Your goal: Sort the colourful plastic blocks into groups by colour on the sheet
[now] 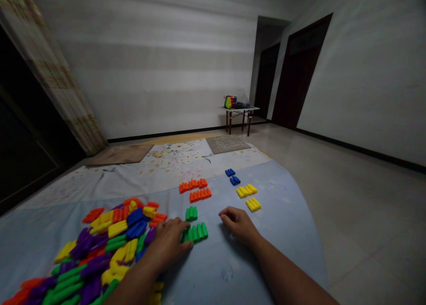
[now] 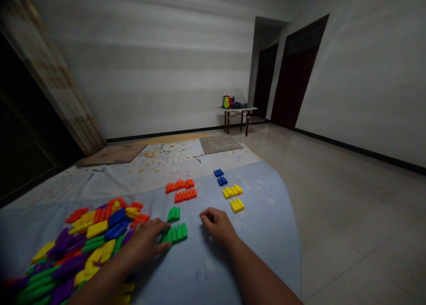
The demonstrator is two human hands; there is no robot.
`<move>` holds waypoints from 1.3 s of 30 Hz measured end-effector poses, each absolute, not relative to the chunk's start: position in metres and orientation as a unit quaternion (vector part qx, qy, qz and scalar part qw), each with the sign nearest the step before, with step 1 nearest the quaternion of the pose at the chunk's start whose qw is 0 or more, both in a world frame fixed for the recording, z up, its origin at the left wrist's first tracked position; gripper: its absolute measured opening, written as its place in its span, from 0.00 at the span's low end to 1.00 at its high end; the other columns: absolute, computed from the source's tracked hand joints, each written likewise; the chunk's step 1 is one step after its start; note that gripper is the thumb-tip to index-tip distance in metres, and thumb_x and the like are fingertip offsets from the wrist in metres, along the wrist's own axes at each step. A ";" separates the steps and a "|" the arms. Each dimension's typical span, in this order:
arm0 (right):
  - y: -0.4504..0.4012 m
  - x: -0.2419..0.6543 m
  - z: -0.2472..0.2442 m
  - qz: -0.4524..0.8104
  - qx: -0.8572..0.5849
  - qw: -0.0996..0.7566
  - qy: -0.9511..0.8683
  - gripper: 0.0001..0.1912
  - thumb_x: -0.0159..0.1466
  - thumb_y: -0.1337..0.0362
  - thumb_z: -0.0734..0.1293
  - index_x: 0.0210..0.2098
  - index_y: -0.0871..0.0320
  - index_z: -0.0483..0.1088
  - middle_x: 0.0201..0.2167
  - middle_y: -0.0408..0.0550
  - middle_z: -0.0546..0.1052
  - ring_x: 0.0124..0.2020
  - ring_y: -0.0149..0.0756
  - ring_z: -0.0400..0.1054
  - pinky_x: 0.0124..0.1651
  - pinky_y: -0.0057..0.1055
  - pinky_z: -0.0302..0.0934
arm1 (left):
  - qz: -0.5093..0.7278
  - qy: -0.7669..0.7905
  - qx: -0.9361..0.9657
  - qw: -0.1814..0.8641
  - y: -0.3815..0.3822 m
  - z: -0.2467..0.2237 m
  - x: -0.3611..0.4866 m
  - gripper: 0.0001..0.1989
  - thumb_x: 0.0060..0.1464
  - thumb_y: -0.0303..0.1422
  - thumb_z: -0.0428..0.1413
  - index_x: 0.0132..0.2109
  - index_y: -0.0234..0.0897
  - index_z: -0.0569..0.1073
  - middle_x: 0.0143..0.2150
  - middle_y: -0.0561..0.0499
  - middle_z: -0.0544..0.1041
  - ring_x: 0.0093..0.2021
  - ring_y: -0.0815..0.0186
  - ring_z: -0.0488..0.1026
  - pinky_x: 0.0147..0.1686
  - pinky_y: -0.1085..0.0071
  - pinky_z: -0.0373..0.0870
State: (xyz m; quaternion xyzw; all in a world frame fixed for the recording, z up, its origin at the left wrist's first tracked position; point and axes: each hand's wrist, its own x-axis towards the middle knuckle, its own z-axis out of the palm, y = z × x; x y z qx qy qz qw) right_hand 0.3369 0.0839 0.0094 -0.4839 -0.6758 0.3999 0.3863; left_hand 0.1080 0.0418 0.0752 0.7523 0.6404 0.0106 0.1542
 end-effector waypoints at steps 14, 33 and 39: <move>0.085 0.337 0.012 0.391 -0.489 0.387 -0.678 0.12 0.58 0.59 0.60 0.32 0.59 0.72 0.21 0.41 0.71 0.23 0.28 0.63 0.27 0.24 0.57 | 0.027 0.666 0.735 0.127 0.051 0.080 0.083 0.24 0.48 0.45 0.50 0.52 0.42 0.69 0.53 0.46 0.71 0.54 0.56 0.64 0.55 0.60 0.52; 0.087 0.339 0.004 0.419 -0.483 0.383 -0.666 0.14 0.58 0.56 0.61 0.32 0.59 0.71 0.20 0.40 0.69 0.21 0.28 0.62 0.25 0.24 0.57 | 0.019 0.776 0.631 0.008 0.096 0.083 0.016 0.19 0.48 0.42 0.46 0.40 0.36 0.74 0.44 0.37 0.75 0.48 0.47 0.69 0.46 0.48 0.58; 0.087 0.339 0.001 0.415 -0.478 0.386 -0.671 0.14 0.58 0.56 0.60 0.32 0.59 0.71 0.20 0.40 0.69 0.21 0.28 0.61 0.26 0.25 0.57 | 0.121 0.765 0.633 0.016 0.091 0.079 0.022 0.24 0.51 0.41 0.46 0.53 0.34 0.67 0.51 0.41 0.72 0.51 0.56 0.68 0.50 0.58 0.61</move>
